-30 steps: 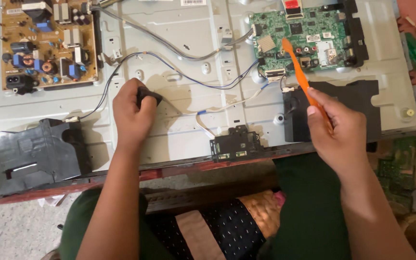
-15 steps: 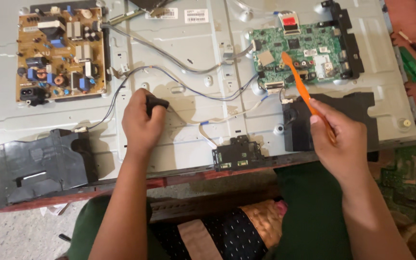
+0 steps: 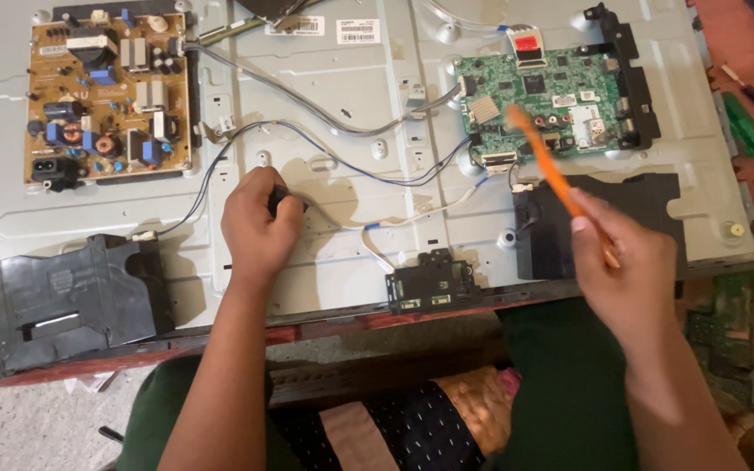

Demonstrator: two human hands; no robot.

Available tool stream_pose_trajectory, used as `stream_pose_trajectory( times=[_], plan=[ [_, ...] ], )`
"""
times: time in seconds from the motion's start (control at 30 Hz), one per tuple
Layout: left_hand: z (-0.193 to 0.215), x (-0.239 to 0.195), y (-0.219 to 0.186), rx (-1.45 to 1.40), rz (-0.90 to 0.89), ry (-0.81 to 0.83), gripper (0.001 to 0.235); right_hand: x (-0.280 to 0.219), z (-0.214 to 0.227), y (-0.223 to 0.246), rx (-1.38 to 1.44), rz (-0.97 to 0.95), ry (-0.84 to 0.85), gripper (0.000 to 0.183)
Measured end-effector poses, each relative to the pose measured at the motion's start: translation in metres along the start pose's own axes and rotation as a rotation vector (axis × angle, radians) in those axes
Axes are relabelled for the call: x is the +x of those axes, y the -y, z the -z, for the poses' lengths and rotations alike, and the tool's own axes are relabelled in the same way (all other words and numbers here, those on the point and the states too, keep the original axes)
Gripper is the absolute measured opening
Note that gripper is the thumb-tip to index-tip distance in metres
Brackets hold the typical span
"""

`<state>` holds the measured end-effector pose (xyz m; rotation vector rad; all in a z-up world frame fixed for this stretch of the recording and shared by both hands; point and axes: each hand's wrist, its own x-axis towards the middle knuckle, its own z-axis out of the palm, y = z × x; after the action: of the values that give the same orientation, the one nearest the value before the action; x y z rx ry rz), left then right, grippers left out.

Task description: The person uses an orange plastic pry tool to repeatedly tap and probe a circuit board and a small black component inside a disassembled appliance chassis. They also handle a white ribbon cable and a black plastic housing part while working on the internal electronics.

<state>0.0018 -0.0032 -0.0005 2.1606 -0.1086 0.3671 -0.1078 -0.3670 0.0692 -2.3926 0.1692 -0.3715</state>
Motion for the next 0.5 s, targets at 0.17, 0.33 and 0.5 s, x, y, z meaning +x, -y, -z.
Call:
stream_pose_trajectory(
  times=[0.17,0.33,0.5],
  plan=[
    [-0.002,-0.001,0.002,0.013,-0.015,-0.028,0.012,-0.001,0.004,-0.011,0.167,-0.052,-0.02,0.032],
    [0.0,-0.001,-0.001,0.034,-0.03,-0.011,0.014,-0.005,0.003,-0.022,0.31,-0.134,0.043,0.034],
    [0.001,0.001,-0.004,0.058,-0.003,0.014,0.015,-0.005,0.001,-0.023,0.328,-0.129,0.048,0.034]
  ],
)
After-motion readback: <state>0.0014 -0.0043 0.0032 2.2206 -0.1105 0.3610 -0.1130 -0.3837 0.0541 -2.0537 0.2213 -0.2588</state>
